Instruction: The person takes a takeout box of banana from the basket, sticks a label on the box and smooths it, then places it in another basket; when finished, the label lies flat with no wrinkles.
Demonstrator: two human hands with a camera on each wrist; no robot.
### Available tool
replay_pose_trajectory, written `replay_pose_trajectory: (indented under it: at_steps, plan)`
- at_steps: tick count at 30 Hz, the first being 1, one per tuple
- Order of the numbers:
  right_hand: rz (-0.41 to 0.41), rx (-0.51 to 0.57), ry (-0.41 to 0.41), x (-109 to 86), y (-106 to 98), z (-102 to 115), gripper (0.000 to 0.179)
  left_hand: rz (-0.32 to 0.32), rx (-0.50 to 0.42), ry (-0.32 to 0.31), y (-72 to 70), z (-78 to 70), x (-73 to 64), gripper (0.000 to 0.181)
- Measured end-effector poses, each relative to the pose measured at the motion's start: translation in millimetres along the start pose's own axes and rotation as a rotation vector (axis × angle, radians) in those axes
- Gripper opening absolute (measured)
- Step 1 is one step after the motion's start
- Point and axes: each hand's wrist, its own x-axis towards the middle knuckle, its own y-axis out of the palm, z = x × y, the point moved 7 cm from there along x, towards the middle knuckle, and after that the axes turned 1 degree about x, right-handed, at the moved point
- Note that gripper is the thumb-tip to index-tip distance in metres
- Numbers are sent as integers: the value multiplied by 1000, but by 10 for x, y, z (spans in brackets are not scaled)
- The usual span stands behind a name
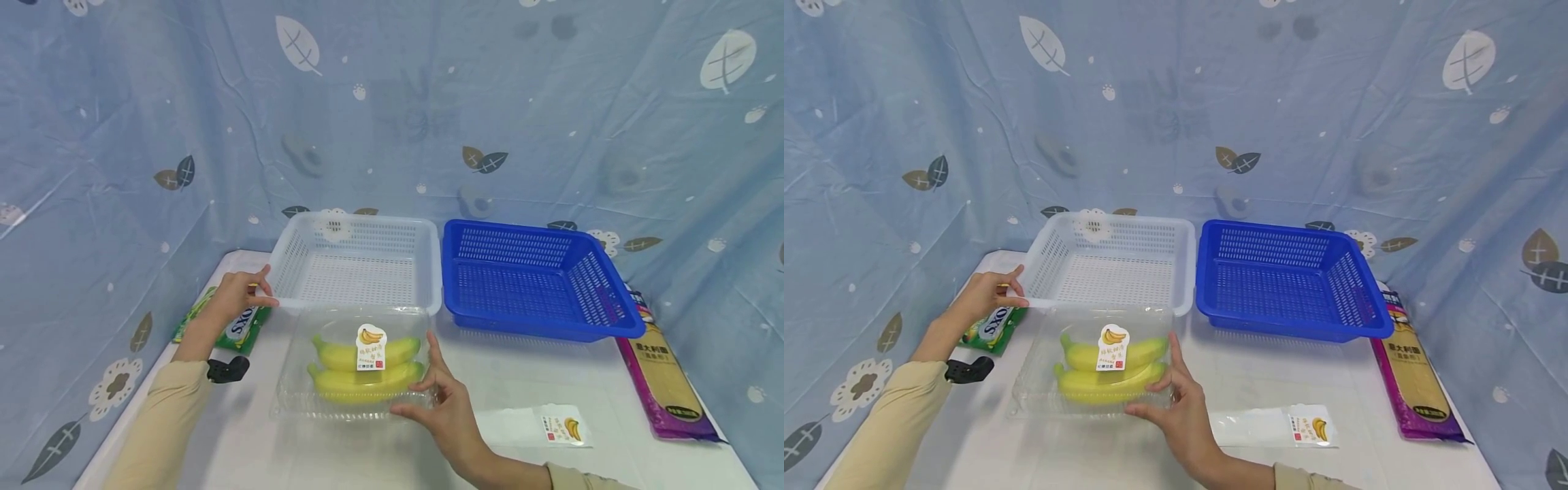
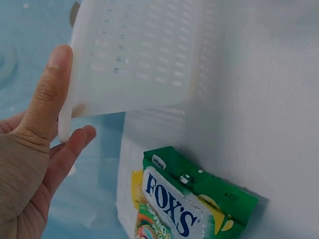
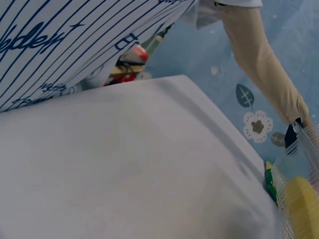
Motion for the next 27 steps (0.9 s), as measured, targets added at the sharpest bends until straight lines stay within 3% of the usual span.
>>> replay_pose_trajectory:
  at_steps: [7,19,27]
  plan:
    - [-18,0,-10,52,-25,123,31,-1,-7,-6,7,4,-2,21]
    - [-44,147,7,162,-93,312,36,7,12,-28,6,7,7,21]
    - [-47,152,63,288,-125,431,30,13,3,-44,3,11,2,19]
